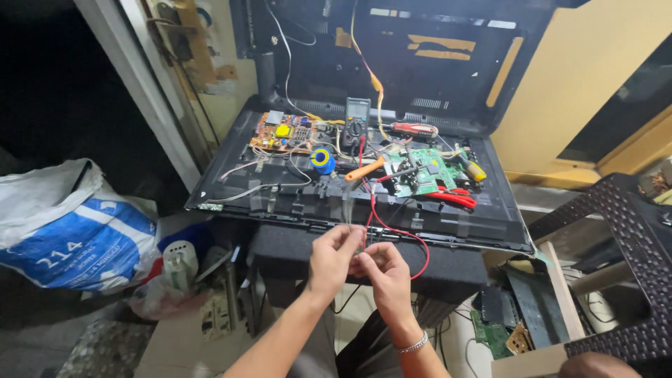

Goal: The person repairs the mainboard of an opened television placed on a bench. They handle a green circuit board, use a multimeter with red probes to test points, then pick up a soldering iron and solder components on the board while holding the board steady with the other hand.

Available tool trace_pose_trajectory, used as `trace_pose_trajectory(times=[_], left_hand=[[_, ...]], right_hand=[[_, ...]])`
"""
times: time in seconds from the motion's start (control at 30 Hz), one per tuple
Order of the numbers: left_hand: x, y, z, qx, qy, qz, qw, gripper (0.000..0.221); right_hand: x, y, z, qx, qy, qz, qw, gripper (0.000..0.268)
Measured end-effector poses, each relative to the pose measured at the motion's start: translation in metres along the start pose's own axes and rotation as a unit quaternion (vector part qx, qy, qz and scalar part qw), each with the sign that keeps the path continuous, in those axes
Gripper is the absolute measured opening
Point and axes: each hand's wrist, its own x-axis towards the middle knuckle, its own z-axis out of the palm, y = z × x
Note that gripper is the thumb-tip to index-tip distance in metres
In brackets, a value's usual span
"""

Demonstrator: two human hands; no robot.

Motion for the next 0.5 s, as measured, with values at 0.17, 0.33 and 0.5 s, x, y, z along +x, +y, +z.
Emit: trace_pose_trajectory(times=[0.17, 0.33, 0.5], left_hand=[[0.012, 0.009, -0.013, -0.04, 0.026, 0.06, 0.997, 0.025], [0.004, 0.019, -0.017, -0.044, 0.012, 0.057, 0.997, 0.026], [0.003, 0.012, -0.016, -0.039, -0.006, 0.057, 0.998, 0.026]], right_hand=[[0.002, -0.015, 0.007, -0.036, -0.016, 0.057, 0.998, 0.01], [-0.001, -0.018, 0.009, -0.087, -0.033, 0.059, 0.994, 0.011], [0.008, -0.037, 0.012, -0.132, -0.011, -0.022, 0.991, 0.015]])
